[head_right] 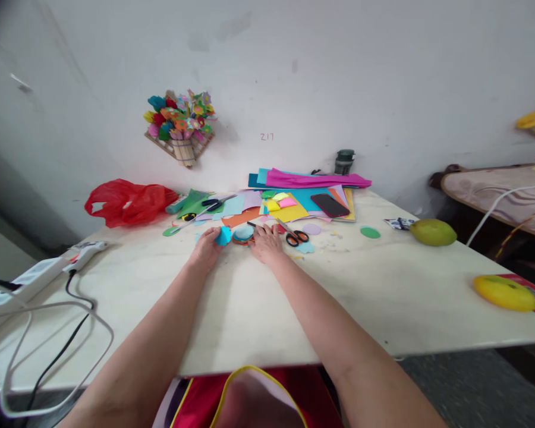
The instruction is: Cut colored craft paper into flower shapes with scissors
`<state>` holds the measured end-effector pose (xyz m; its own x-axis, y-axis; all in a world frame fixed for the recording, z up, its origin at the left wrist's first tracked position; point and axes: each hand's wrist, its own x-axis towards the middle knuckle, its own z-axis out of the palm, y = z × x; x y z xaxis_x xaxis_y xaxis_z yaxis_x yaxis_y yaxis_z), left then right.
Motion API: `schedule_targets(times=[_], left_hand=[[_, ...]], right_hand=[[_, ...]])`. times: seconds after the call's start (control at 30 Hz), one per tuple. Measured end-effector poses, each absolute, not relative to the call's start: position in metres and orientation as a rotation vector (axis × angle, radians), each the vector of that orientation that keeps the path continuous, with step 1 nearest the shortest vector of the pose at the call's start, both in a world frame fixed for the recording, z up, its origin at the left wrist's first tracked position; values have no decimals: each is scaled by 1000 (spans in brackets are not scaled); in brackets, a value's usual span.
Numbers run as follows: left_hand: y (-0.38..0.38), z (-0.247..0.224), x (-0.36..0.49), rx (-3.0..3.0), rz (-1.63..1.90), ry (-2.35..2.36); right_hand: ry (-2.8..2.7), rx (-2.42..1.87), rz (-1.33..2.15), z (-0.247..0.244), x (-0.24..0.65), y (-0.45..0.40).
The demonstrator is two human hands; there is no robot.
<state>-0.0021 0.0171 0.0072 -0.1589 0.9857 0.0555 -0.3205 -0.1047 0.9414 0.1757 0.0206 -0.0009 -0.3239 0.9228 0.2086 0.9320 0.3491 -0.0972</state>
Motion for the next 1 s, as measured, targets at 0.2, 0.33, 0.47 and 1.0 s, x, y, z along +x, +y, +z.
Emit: schedule_targets(times=[0.2,0.33,0.47,1.0], left_hand=[[12,14,-8,760,1546,901],[12,11,-9,703,1539,799],[15,7,-11,722,1531,762],[20,0,-19,602,1523,624]], right_hand=[[-2344,-1673,-90,-5,178,22],[-2340,-1668,-83,-4,178,22],[-2349,-1650,-87,-3,179,21],[-2295,-1637,14,-2,186,25]])
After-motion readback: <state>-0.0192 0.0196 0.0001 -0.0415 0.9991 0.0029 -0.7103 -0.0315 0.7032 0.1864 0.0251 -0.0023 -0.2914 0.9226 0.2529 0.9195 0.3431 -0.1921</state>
